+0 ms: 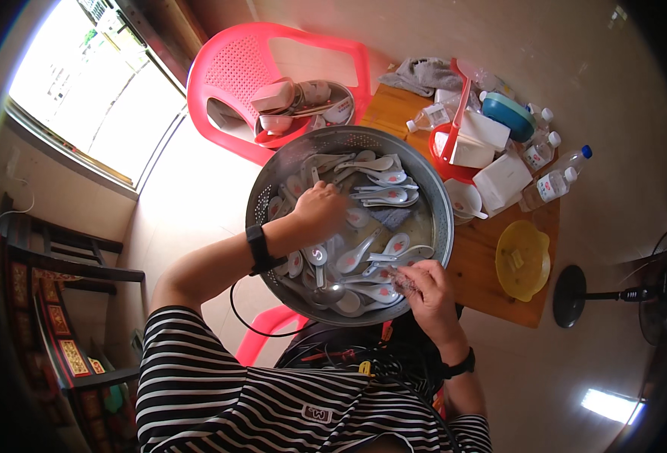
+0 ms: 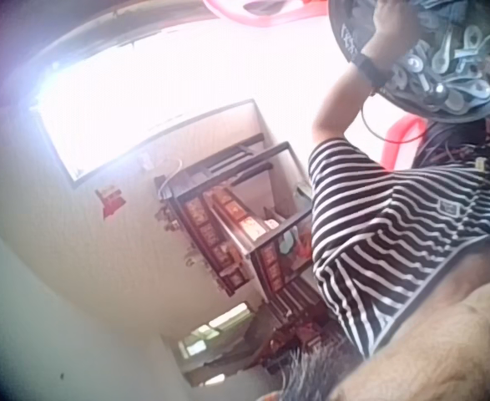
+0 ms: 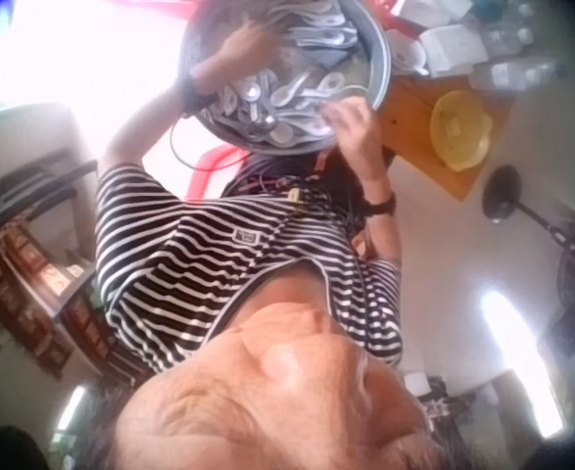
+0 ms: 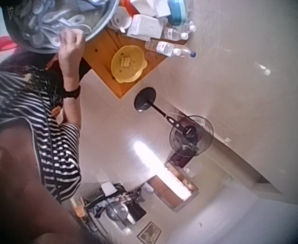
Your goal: Cleaning a large quantity of plastic spoons in a basin of water using a pink cloth.
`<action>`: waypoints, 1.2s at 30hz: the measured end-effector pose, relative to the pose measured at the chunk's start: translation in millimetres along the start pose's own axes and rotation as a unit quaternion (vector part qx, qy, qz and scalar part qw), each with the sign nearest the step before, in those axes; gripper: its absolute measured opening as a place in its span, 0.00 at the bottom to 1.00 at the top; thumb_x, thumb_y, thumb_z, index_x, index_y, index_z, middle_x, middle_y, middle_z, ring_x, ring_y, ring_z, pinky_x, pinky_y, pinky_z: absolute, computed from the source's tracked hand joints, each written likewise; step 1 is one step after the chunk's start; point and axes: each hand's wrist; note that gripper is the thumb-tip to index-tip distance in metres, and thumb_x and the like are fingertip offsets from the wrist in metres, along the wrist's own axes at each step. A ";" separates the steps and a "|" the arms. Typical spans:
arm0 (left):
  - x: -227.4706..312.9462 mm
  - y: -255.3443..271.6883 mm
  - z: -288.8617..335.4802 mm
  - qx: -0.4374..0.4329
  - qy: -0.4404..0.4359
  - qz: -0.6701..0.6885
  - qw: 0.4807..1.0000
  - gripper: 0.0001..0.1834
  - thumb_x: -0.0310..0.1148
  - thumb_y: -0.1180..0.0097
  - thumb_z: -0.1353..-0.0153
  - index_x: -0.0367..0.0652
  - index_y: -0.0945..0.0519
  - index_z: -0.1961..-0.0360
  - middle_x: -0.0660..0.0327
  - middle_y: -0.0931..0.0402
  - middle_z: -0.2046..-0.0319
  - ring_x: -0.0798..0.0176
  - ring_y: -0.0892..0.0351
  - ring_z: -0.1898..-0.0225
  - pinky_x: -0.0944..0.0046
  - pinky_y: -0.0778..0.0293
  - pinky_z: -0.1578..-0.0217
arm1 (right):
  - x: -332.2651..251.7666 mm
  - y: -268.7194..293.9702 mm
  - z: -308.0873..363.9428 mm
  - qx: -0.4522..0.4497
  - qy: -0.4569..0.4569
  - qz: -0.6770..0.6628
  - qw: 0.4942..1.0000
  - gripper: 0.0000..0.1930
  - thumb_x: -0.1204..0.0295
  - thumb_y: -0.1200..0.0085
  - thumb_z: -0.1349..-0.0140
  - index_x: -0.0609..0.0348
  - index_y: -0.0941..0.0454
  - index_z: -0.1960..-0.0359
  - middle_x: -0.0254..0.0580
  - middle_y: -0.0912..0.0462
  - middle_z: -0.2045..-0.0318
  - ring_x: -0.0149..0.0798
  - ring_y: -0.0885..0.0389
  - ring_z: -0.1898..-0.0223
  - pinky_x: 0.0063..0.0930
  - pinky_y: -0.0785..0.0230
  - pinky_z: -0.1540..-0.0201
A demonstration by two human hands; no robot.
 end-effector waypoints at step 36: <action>87.4 70.6 44.1 -0.160 0.015 0.567 0.808 0.10 0.29 0.48 0.35 0.35 0.22 0.56 0.53 0.19 0.63 0.54 0.17 0.71 0.59 0.22 0.69 | -37.9 8.8 -28.5 0.037 0.055 0.140 0.988 0.27 0.82 0.35 0.48 0.52 0.19 0.44 0.46 0.26 0.47 0.50 0.28 0.49 0.41 0.33 0.45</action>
Point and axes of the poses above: each hand's wrist, its own z-axis away from the middle knuckle, its own y-axis out of the back of the hand, x = y × z
